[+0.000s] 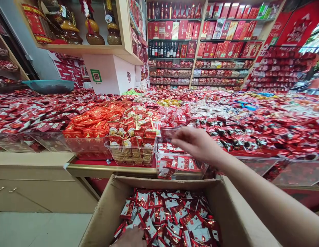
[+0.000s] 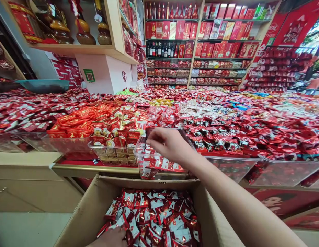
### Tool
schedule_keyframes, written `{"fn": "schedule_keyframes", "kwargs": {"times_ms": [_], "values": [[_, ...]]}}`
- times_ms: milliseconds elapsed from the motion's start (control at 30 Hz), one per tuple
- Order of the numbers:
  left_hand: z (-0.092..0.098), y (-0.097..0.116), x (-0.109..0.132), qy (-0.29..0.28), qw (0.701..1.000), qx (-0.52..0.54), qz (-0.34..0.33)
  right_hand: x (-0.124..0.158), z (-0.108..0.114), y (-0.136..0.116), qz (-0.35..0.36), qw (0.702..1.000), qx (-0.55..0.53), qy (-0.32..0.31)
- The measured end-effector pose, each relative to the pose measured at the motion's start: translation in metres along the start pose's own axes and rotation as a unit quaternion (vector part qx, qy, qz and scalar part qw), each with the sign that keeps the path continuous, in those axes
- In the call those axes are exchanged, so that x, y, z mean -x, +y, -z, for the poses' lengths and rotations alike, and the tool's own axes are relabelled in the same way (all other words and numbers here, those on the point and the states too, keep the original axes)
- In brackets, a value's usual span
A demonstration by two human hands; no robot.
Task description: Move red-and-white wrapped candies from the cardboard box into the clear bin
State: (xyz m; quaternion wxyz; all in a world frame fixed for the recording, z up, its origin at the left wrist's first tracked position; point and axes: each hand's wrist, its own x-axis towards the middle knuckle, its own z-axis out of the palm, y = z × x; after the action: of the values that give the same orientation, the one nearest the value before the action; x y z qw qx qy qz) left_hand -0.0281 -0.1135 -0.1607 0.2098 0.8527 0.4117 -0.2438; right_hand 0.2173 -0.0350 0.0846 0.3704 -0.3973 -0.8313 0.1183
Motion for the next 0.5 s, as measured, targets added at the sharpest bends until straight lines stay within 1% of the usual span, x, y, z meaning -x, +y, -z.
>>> {"fn": "schedule_keyframes", "kwargs": {"times_ms": [33, 67, 100, 133, 167, 200, 233, 267, 300, 333, 367, 400, 433, 500], "values": [[0.0, -0.004, 0.002, 0.017, 1.0, -0.002, 0.006, 0.016, -0.002, -0.011, 0.017, 1.0, -0.005, -0.003], [0.002, -0.007, 0.003, 0.044, 0.999, -0.005, 0.005, 0.033, -0.008, -0.021, 0.03, 0.999, -0.005, -0.025], [0.004, -0.01, 0.003, 0.074, 0.997, -0.012, -0.001, 0.049, -0.017, -0.028, 0.037, 0.996, 0.002, -0.086], [0.006, -0.012, 0.002, 0.1, 0.995, -0.022, -0.007, 0.064, -0.03, -0.032, 0.05, 0.985, 0.026, -0.163], [0.009, -0.014, 0.001, 0.117, 0.992, -0.035, -0.01, 0.078, -0.044, -0.034, 0.072, 0.962, 0.054, -0.256], [0.013, -0.014, -0.001, 0.124, 0.991, -0.045, -0.013, 0.089, -0.061, -0.033, 0.084, 0.93, 0.085, -0.348], [0.016, -0.014, -0.003, 0.119, 0.992, -0.048, -0.015, 0.098, -0.078, -0.03, 0.077, 0.889, 0.112, -0.438], [0.019, -0.014, -0.004, 0.112, 0.993, -0.045, -0.015, 0.105, -0.096, -0.025, 0.051, 0.843, 0.139, -0.517], [0.021, -0.013, -0.006, 0.105, 0.994, -0.037, -0.015, 0.111, -0.112, -0.019, 0.029, 0.806, 0.163, -0.569], [0.023, -0.012, -0.007, 0.1, 0.994, -0.024, -0.021, 0.116, -0.127, -0.012, 0.008, 0.779, 0.184, -0.599], [0.024, -0.012, -0.007, 0.095, 0.995, -0.01, -0.031, 0.12, -0.139, -0.006, -0.008, 0.764, 0.205, -0.611], [0.024, -0.012, -0.007, 0.09, 0.995, 0.005, -0.039, 0.125, -0.149, 0.0, -0.024, 0.758, 0.215, -0.615], [0.024, -0.013, -0.005, 0.086, 0.995, 0.021, -0.046, 0.129, -0.157, 0.006, -0.043, 0.76, 0.218, -0.611], [0.024, -0.014, -0.001, 0.084, 0.992, 0.071, -0.062, 0.137, -0.166, 0.013, -0.084, 0.778, 0.198, -0.591]]}}
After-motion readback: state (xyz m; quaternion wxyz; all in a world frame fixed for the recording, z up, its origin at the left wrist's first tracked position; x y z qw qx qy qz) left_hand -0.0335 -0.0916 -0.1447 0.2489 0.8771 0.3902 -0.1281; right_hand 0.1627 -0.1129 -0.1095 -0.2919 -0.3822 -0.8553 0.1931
